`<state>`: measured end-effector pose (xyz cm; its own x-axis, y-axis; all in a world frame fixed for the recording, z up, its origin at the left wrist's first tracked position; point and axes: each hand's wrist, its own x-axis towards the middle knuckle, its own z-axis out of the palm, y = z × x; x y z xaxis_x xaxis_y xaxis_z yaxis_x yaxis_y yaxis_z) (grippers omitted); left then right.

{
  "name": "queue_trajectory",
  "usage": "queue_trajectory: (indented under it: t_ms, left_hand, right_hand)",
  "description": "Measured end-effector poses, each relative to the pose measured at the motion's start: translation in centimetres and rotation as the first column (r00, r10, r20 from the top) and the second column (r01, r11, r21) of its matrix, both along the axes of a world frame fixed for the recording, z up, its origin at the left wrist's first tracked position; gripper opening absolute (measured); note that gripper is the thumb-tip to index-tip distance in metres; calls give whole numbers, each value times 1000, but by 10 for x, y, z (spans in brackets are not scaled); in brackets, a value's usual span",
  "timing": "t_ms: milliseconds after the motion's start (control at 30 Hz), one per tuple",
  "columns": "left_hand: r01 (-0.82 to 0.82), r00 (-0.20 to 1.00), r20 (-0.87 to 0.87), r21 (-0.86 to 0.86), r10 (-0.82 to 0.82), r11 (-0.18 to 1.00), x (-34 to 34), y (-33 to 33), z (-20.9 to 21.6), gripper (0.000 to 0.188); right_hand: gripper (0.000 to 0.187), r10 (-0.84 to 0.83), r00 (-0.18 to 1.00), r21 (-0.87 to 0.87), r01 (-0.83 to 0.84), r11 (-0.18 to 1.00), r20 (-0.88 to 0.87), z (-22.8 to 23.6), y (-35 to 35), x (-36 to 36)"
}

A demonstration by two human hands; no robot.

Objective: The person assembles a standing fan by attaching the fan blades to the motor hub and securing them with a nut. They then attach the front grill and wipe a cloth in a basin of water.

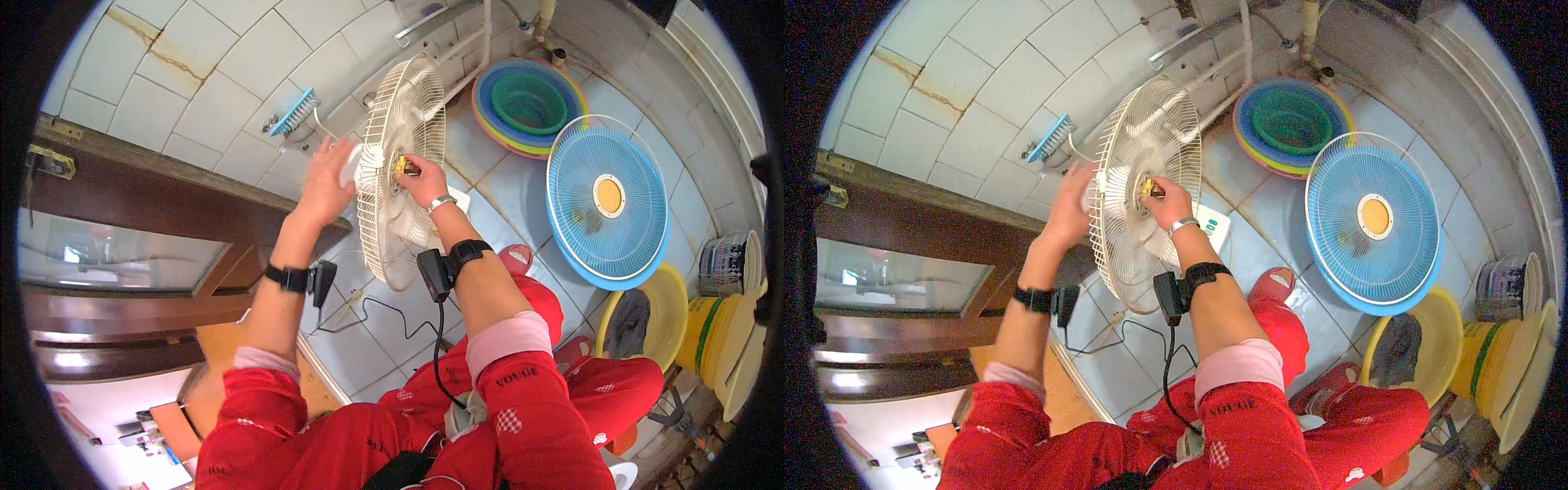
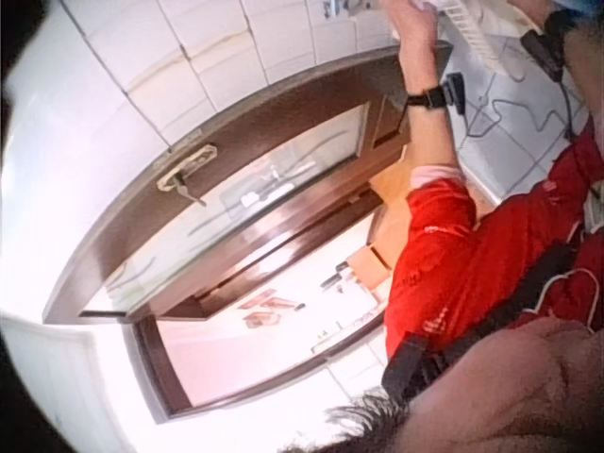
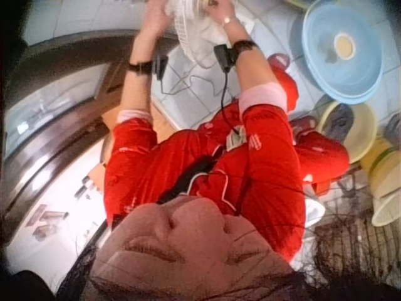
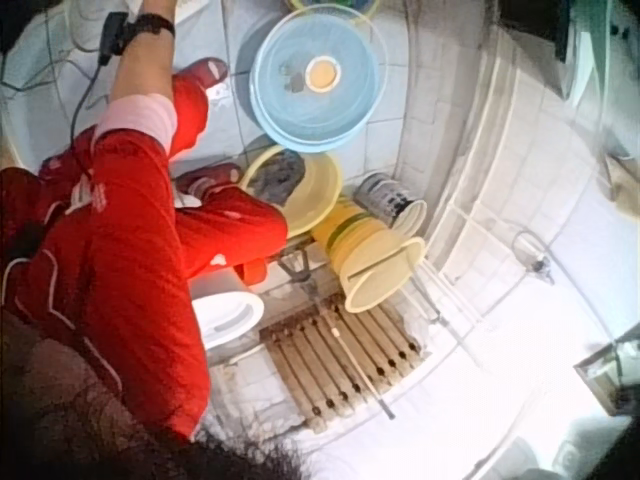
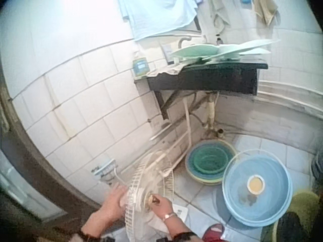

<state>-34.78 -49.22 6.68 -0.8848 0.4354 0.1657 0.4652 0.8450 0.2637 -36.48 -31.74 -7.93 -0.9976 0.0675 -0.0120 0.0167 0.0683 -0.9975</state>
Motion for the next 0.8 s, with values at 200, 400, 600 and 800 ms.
queue_trajectory:
  t_ms: [200,400,600,800]
  left_hand:
    - [256,957,-21,-416,-290,873,-38,-1,-33,74]
    - [362,931,31,-223,-364,905,-48,-8,-47,83]
    - [295,943,-80,-243,-323,924,-46,-10,-63,96]
    - [271,954,-64,-241,-294,932,-43,-9,-64,96]
  right_hand:
    - [46,-22,997,34,24,999,-70,4,0,5]
    - [34,53,999,-72,-53,996,5,7,7,4]
    - [42,136,914,-308,-13,951,383,9,8,-13]
    - [47,168,842,-340,19,940,512,17,9,-15]
